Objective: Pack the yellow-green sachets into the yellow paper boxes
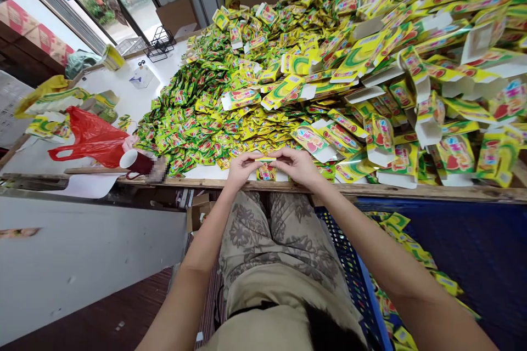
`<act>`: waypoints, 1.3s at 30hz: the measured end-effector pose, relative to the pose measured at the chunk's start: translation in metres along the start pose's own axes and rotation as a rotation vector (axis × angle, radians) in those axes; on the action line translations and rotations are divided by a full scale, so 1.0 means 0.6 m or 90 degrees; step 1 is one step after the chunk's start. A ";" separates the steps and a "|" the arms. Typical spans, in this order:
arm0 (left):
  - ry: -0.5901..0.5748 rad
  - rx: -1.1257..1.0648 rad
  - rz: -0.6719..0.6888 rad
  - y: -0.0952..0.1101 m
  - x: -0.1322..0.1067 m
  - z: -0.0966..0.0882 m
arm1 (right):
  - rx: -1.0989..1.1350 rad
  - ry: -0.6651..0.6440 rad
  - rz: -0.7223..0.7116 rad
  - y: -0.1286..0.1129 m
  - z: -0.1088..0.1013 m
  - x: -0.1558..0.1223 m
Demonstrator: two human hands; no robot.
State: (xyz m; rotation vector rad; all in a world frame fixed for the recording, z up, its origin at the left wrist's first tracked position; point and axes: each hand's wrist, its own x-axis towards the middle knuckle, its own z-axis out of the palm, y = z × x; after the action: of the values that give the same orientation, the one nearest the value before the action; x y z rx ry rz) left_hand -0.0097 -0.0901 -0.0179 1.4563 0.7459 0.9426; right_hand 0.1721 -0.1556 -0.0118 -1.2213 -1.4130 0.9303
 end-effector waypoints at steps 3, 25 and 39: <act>0.001 0.000 0.038 -0.002 -0.002 0.003 | -0.048 0.014 -0.042 0.001 0.006 -0.007; 0.195 0.277 -0.003 0.017 -0.046 -0.072 | -0.301 -0.224 0.136 -0.091 -0.226 -0.124; 0.158 0.539 -0.108 -0.023 -0.015 -0.053 | -0.701 -0.113 0.080 -0.010 0.003 -0.005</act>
State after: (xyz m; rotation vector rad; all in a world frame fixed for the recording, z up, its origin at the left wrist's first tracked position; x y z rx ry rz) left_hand -0.0408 -0.0816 -0.0333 1.9648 1.5513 0.7017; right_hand 0.1689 -0.1596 -0.0070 -2.0610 -2.1082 0.2773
